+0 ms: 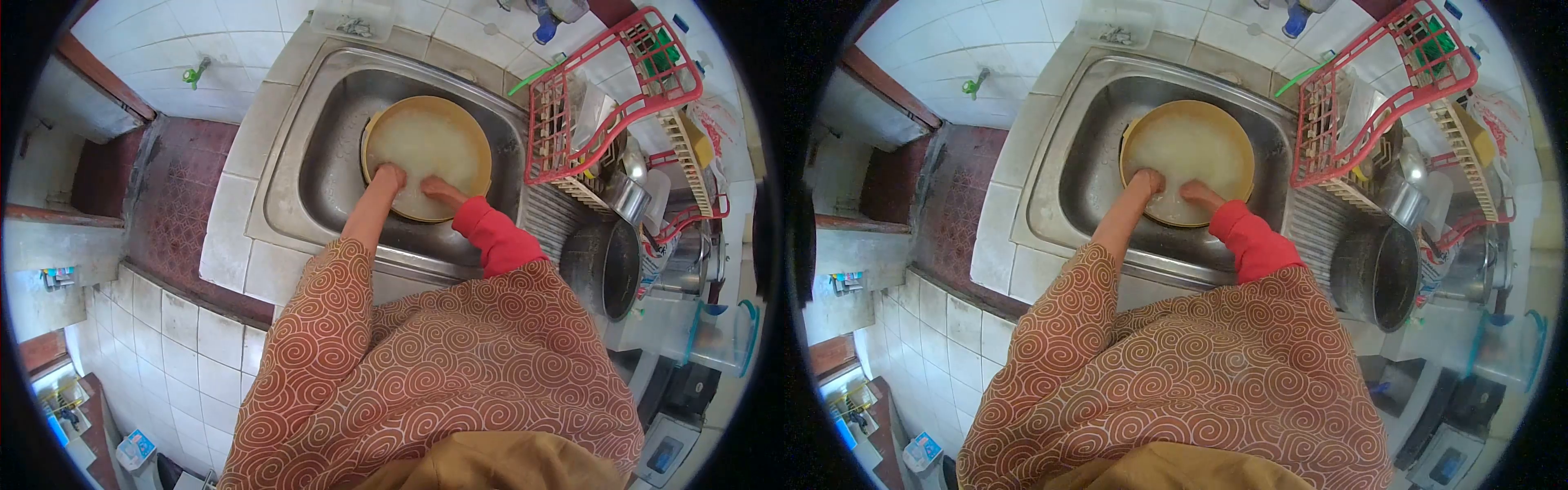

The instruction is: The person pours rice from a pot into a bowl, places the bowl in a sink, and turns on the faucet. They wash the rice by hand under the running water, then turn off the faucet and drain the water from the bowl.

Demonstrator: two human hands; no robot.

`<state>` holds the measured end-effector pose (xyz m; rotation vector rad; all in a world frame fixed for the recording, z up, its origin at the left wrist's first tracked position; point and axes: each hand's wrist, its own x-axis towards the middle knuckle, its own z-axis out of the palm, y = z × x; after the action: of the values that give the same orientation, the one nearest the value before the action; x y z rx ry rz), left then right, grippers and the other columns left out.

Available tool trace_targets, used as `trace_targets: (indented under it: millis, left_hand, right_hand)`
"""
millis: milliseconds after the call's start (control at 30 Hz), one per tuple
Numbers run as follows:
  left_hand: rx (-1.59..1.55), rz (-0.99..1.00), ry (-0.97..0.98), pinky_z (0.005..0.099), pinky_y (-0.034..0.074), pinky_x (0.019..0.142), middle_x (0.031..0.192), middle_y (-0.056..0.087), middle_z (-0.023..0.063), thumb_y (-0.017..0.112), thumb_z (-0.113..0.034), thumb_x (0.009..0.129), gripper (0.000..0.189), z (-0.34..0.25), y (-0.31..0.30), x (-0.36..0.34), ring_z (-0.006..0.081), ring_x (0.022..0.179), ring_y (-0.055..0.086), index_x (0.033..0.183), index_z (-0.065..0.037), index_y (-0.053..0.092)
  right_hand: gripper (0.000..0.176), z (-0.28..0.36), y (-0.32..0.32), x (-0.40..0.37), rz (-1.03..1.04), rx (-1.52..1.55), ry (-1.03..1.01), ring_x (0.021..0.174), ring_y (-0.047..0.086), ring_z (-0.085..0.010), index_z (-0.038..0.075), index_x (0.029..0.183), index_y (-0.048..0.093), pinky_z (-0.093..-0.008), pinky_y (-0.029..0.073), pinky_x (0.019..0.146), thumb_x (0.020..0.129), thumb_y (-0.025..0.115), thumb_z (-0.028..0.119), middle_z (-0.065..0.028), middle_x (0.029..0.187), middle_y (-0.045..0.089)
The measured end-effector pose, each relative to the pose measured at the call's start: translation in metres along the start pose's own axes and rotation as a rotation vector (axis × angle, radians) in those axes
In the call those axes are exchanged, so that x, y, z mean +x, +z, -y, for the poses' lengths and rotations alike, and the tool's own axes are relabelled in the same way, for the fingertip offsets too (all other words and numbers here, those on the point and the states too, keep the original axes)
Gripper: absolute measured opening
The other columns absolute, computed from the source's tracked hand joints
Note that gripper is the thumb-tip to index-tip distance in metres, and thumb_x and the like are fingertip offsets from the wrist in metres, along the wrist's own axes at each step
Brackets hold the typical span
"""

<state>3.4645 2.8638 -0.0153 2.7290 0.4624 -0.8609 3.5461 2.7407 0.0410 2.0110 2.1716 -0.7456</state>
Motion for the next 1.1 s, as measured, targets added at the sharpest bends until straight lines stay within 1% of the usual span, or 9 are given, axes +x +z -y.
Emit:
trace_targets:
  millis: [100,233,300,433,500,633,833,1000,1100]
  left_hand:
    - [-0.295,0.065,0.029,0.0372,0.043,0.081,0.109,0.056,0.0084,0.050,-0.025,0.072,0.035,0.008,-0.068,-0.089,0.0241,0.095,0.056,0.102,-0.008,0.059]
    - [-0.853,0.032,-0.229,0.0370,0.042,0.081,0.104,0.058,0.0120,0.049,-0.033,0.069,0.040,0.017,-0.007,0.016,0.0264,0.093,0.056,0.095,-0.006,0.061]
    - [-1.025,-0.021,-0.230,0.0370,0.042,0.081,0.104,0.057,0.0143,0.048,-0.037,0.069,0.043,0.017,-0.010,0.020,0.0285,0.094,0.055,0.095,-0.005,0.061]
    - [-1.209,-0.185,-0.318,0.0375,0.040,0.082,0.104,0.055,0.0192,0.041,-0.039,0.074,0.046,0.015,-0.018,-0.010,0.0321,0.094,0.054,0.095,-0.002,0.058]
    - [-1.069,-0.372,-0.452,0.0384,0.037,0.085,0.102,0.055,0.0218,0.029,-0.034,0.083,0.046,0.001,-0.064,-0.077,0.0330,0.092,0.054,0.097,0.001,0.056]
    - [-1.145,-0.482,-0.349,0.0398,0.039,0.085,0.100,0.054,0.0268,0.039,-0.039,0.077,0.051,0.005,-0.064,-0.056,0.0387,0.096,0.051,0.094,0.005,0.058]
    - [-1.130,-0.552,-0.356,0.0415,0.039,0.084,0.097,0.055,0.0258,0.036,-0.036,0.080,0.049,0.004,-0.089,-0.083,0.0383,0.094,0.052,0.093,0.005,0.058]
    - [-0.754,-0.515,-0.236,0.0434,0.040,0.081,0.102,0.054,0.0213,0.043,-0.031,0.079,0.040,-0.008,-0.100,-0.104,0.0354,0.095,0.052,0.096,0.001,0.058]
    - [-0.466,-0.849,-0.153,0.0446,0.039,0.081,0.114,0.046,0.0169,0.047,-0.023,0.077,0.033,-0.014,-0.075,-0.082,0.0322,0.106,0.044,0.103,-0.004,0.054]
  right_hand:
    - [0.022,0.044,-0.028,-0.003,-0.019,0.297,0.204,0.074,0.057,-0.0303,0.004,0.088,0.059,-0.0387,0.046,0.065,0.076,0.048,0.018,-0.0126,0.082,0.060]
    - [0.028,0.052,-0.003,0.032,-0.269,1.274,0.574,0.074,0.046,-0.0146,0.003,0.091,0.054,-0.0304,0.040,0.065,0.082,0.047,0.028,-0.0056,0.086,0.053]
    - [0.034,0.099,-0.059,0.005,-0.315,1.045,0.496,0.079,0.053,-0.0200,0.005,0.106,0.046,-0.0335,0.044,0.070,0.084,0.046,0.031,-0.0069,0.095,0.054]
    - [0.042,0.064,-0.023,0.058,-0.492,2.001,0.537,0.076,0.056,-0.0210,0.000,0.105,0.048,-0.0325,0.046,0.064,0.081,0.051,0.034,-0.0105,0.093,0.056]
    - [0.036,0.068,-0.044,0.044,-0.582,1.767,0.541,0.071,0.055,-0.0199,-0.003,0.098,0.050,-0.0326,0.045,0.058,0.080,0.052,0.029,-0.0115,0.085,0.056]
    - [0.023,0.054,-0.042,0.029,-0.691,1.514,0.424,0.062,0.053,-0.0199,-0.005,0.085,0.054,-0.0342,0.042,0.053,0.075,0.049,0.015,-0.0113,0.071,0.055]
    - [0.023,0.030,-0.053,0.009,-0.688,1.223,0.815,0.063,0.053,-0.0254,-0.006,0.082,0.055,-0.0372,0.042,0.062,0.069,0.050,0.012,-0.0149,0.064,0.054]
    - [0.045,0.024,-0.059,-0.005,-0.500,0.168,0.558,0.094,0.050,-0.0358,-0.001,0.107,0.048,-0.0447,0.043,0.074,0.069,0.056,0.024,-0.0225,0.107,0.046]
    - [0.051,0.039,-0.059,-0.010,-0.501,-0.077,0.557,0.105,0.043,-0.0380,0.002,0.114,0.044,-0.0467,0.042,0.077,0.070,0.057,0.025,-0.0226,0.126,0.031]
